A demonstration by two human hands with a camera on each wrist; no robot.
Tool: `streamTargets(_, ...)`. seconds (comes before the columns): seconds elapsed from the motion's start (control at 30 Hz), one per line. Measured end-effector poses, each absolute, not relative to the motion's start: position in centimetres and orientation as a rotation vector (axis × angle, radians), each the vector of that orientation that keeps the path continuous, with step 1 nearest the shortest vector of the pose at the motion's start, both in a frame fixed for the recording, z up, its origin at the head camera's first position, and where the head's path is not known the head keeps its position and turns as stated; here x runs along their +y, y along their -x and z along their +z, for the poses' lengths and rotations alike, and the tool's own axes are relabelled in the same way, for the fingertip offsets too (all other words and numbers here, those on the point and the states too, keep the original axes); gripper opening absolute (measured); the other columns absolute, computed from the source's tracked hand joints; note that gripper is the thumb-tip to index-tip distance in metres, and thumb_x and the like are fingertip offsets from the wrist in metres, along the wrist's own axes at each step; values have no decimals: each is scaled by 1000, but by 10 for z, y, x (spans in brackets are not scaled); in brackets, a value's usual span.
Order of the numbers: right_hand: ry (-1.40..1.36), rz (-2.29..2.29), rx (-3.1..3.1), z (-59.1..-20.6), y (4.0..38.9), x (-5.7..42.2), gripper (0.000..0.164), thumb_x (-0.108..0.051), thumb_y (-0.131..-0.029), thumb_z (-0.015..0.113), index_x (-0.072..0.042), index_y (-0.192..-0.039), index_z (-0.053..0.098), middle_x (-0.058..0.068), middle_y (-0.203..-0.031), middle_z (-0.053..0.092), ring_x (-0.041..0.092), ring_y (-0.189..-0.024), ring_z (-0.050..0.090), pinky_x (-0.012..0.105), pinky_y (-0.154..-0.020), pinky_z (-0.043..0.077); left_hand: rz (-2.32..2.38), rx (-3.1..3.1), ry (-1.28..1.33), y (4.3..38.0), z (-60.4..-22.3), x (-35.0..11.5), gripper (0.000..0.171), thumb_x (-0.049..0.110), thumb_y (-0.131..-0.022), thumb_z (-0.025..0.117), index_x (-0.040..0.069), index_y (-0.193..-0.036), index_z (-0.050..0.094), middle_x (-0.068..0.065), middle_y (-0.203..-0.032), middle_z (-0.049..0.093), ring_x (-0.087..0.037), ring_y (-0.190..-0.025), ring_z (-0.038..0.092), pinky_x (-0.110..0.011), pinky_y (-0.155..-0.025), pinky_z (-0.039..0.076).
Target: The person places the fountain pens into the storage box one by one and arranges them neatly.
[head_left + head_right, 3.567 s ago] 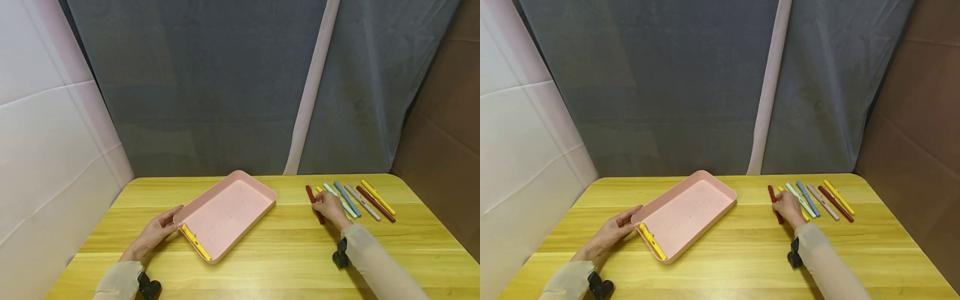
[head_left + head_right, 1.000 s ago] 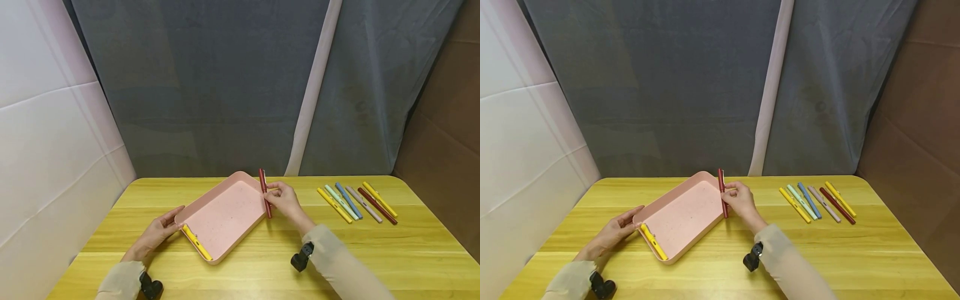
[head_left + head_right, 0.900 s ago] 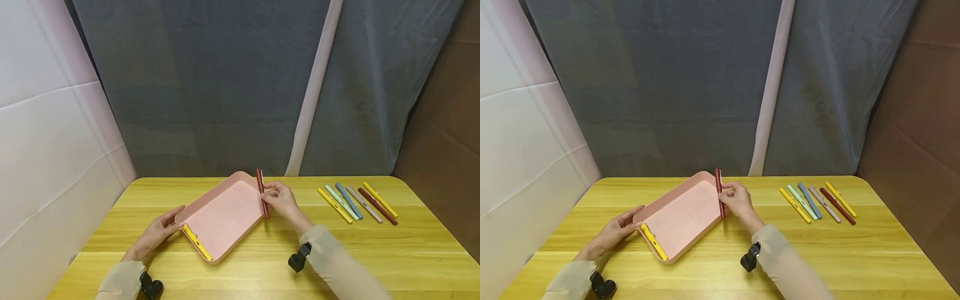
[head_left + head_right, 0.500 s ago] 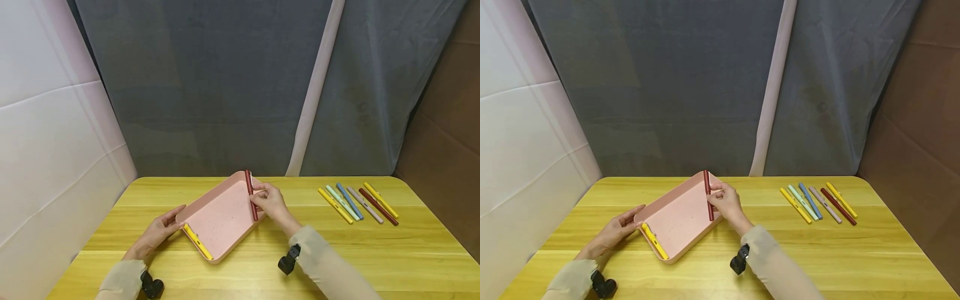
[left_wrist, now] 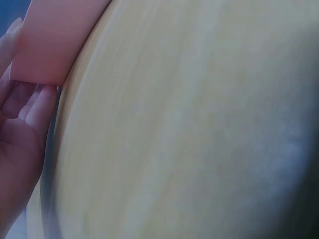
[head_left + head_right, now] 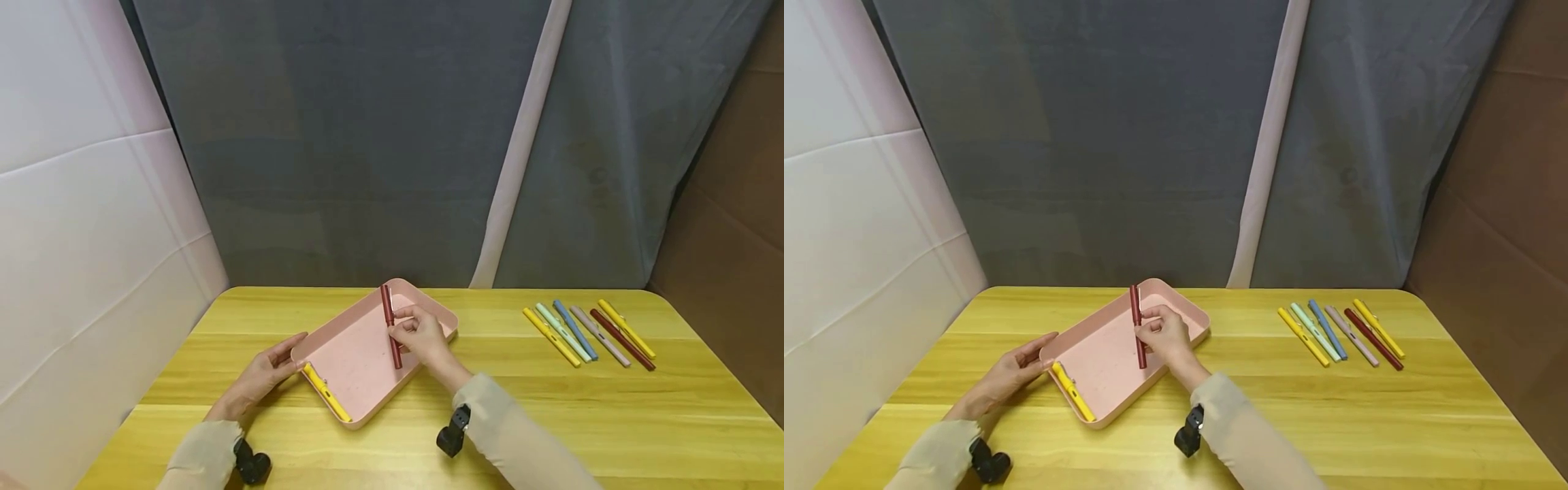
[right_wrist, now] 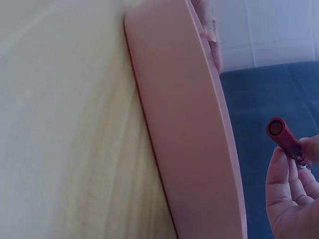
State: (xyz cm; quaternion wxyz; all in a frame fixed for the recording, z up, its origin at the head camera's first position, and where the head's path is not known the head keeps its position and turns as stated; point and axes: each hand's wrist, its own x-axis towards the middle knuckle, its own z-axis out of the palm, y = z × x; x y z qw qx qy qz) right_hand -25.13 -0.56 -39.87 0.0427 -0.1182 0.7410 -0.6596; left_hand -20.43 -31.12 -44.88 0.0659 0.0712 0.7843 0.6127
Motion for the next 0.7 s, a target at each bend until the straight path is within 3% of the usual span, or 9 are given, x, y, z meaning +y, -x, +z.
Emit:
streamTargets(0.2,378,-2024,2236,-403,250,-12,26,-3,-84,67,4,-107,59,11,-77,66,7,-62,57,31,-59,55,1856,2370,-228,206,-451,-312,65,12,-91,61,-4,-146,28,-28,-148,27,12,-106,48,-10,-85,43)
streamTargets(0.33,391,-1986,2255,-392,240,-19,25,0,-84,65,7,-108,59,19,-80,65,9,-62,57,38,-63,56,1868,2364,-230,207,-452,-312,66,12,-91,61,-4,-145,28,-29,-147,27,11,-105,49,-10,-84,44)
streamTargets(0.43,403,-1968,2263,-392,236,-26,24,0,-83,66,6,-106,59,18,-77,65,9,-62,57,38,-63,56,1865,2367,-221,207,-453,-312,66,12,-91,61,-4,-145,28,-29,-147,27,11,-105,49,-10,-84,43)
streamTargets(0.57,407,-1959,2253,-405,239,-36,24,-3,-82,69,1,-104,62,5,-69,62,8,-58,57,29,-56,55,1857,2368,-208,206,-453,-311,65,12,-92,61,-3,-146,28,-28,-148,27,12,-105,49,-9,-85,43)
streamTargets(0.7,403,-1931,2263,-409,236,-43,24,-4,-81,69,0,-103,62,3,-68,61,9,-56,57,30,-56,55,1857,2369,-209,206,-452,-311,66,13,-91,61,-3,-146,28,-27,-148,27,12,-106,48,-9,-85,43)
